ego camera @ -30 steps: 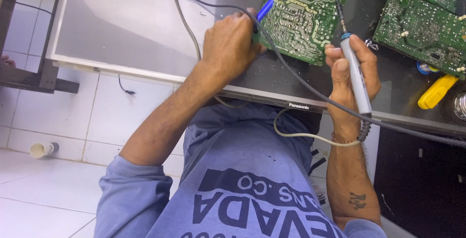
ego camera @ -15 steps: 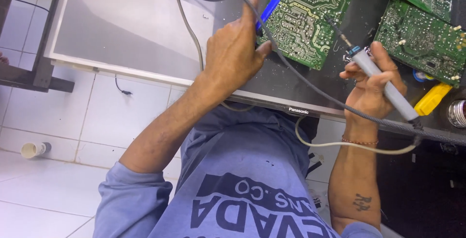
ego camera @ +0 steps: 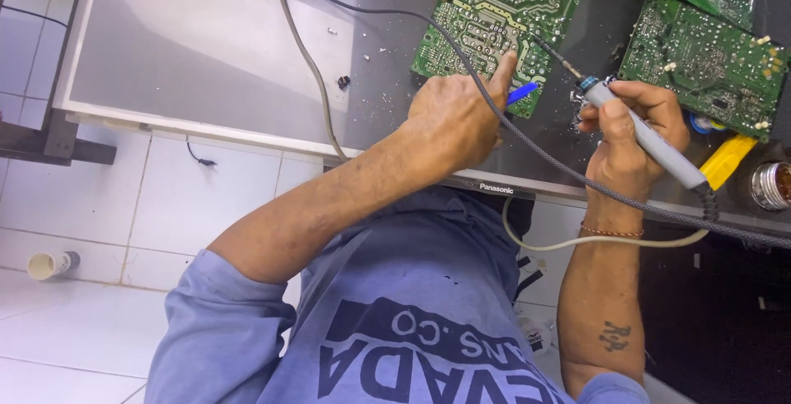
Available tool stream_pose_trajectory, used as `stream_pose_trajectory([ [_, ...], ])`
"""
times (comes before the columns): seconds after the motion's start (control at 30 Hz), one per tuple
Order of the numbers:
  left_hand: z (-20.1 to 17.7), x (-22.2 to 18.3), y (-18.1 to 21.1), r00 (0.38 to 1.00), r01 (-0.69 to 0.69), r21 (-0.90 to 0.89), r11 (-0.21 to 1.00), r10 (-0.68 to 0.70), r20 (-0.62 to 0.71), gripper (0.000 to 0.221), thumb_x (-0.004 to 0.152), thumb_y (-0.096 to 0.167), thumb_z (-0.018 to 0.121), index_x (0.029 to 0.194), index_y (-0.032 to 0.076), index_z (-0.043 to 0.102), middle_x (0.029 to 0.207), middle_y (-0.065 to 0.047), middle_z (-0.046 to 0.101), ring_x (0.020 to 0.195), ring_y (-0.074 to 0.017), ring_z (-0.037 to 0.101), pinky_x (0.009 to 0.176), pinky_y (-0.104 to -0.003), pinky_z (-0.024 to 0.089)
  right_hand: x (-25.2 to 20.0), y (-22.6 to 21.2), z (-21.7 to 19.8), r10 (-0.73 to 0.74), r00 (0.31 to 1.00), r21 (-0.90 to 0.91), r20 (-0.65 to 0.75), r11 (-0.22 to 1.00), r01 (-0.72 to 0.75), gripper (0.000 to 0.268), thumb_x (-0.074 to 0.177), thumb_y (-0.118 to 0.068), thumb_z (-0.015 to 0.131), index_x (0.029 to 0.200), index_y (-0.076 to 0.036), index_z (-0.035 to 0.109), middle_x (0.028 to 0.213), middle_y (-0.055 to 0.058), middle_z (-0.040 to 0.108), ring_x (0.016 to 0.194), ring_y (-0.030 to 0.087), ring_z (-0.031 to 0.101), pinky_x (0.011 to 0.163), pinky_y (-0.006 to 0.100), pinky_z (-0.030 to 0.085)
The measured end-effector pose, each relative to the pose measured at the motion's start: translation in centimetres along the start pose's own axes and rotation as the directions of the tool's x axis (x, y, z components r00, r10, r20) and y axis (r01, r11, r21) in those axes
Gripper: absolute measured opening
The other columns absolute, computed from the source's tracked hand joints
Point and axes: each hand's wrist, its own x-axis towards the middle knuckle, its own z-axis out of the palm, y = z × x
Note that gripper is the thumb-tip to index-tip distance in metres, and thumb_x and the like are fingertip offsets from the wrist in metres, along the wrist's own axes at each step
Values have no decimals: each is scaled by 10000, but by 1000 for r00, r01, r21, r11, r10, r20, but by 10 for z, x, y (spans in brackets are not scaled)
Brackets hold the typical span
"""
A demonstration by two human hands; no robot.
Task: Soldering and desoldering components on electronic circuit boards using a soldering iron and a desoldering pump.
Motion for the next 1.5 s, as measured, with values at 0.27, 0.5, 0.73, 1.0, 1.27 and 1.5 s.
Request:
stream_pose_trajectory([
  [0.27, 14, 8, -2, 988, -56, -78, 995, 45, -144, 817, 820, 338, 790, 1363, 23, 268, 810, -101, 692, 687, -379, 689, 548, -504, 522, -2, 9, -8, 31, 998, 103, -63, 994, -24, 345, 862, -266, 738, 1057, -22, 590, 851, 129, 608, 695, 193, 642, 584, 280, 540],
  [0.5, 2, 13, 2, 997, -2, -98, 995, -6, -78, 886, 835, 341, 765, 1459, 19, 225, 902, -103, 697, 763, -341, 703, 607, -472, 556, -3, 10, -8, 7, 998, 114, -67, 994, 0, 348, 855, -280, 738, 1042, -22, 598, 862, 122, 611, 684, 200, 644, 579, 284, 543],
  [0.73, -19, 20, 9, 999, 27, -107, 994, -30, -24, 1064, 763, 311, 819, 1498, -15, 122, 862, -96, 710, 795, -338, 692, 611, -473, 557, -2, 13, -11, -1, 992, 113, -126, 994, 15, 336, 873, -275, 713, 1057, -16, 604, 833, 122, 611, 683, 194, 649, 567, 272, 557],
  [1.0, -17, 40, 4, 999, -26, 97, 995, 21, 46, 954, 767, 328, 801, 1524, 68, 283, 864, -31, 679, 799, -248, 684, 621, -406, 580, -4, 11, -12, 52, 983, 118, -174, 992, -32, 311, 866, -262, 704, 1051, -29, 617, 811, 132, 625, 679, 194, 654, 574, 274, 563],
  [1.27, -8, 24, -11, 971, -30, -99, 995, 5, -238, 269, 974, 298, 598, 1076, 88, 465, 709, -83, 655, 541, -336, 637, 419, -519, 500, -1, 12, -11, -14, 992, 106, -122, 994, 27, 315, 874, -231, 697, 1067, -2, 598, 826, 134, 615, 706, 195, 653, 593, 273, 559],
  [1.5, -30, 54, -29, 999, -26, -302, 953, 13, -47, 221, 777, -32, 620, 978, 41, 562, 777, -70, 620, 623, -212, 610, 474, -355, 573, 18, 0, -8, -36, 997, 42, -71, 998, 39, 255, 892, -147, 683, 1065, 29, 621, 891, 163, 654, 700, 205, 668, 581, 271, 571],
])
